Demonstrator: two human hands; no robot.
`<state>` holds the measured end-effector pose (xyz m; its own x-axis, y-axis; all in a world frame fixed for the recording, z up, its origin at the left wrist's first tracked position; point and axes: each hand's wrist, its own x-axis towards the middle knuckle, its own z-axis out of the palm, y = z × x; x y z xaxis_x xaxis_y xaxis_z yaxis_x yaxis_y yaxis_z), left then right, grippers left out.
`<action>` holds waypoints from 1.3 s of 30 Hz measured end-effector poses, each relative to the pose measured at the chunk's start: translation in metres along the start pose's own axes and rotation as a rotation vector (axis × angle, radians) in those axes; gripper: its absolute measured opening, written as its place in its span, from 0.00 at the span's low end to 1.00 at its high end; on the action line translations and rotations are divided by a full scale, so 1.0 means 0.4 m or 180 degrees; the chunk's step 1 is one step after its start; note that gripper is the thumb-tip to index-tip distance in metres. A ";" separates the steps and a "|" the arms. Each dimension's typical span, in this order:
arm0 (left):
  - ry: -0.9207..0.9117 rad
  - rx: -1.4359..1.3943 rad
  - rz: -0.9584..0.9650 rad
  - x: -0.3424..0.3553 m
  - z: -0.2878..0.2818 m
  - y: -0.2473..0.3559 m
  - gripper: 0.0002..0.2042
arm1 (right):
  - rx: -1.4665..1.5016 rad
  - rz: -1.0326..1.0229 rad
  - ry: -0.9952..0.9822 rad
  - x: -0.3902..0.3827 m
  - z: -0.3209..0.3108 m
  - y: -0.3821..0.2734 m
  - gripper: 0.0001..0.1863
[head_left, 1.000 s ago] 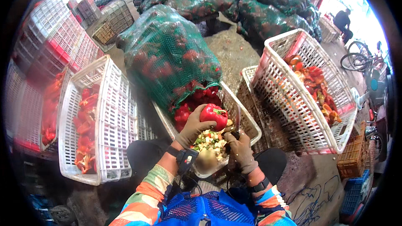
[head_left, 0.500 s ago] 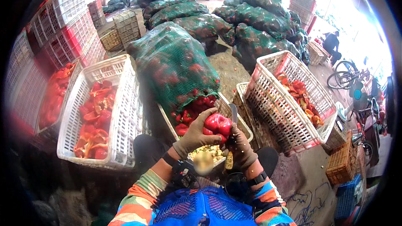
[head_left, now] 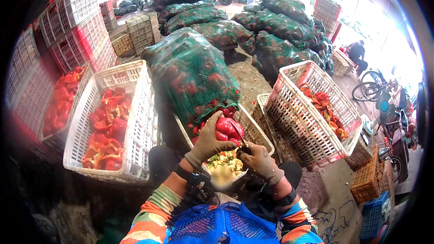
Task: The person cuts open a large green mesh bag filled with red bell peppers using a knife. They then pick up individual peppers, cut off the tops, and remove the seeds and stems, placing the cleaned peppers into a white plastic crate.
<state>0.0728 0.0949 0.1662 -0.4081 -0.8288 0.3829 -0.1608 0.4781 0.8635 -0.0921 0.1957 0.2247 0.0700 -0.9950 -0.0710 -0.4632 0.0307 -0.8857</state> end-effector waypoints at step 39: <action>0.0293 -0.2170 -0.1375 0.035 0.109 0.070 0.24 | 0.1381 -0.0042 0.1534 0.102 0.025 0.127 0.29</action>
<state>0.0234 0.1094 0.1813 -0.3549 -0.9344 -0.0300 0.3076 -0.1470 0.9401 -0.1038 0.1578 0.1722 -0.3779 -0.9235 0.0655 -0.0588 -0.0467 -0.9972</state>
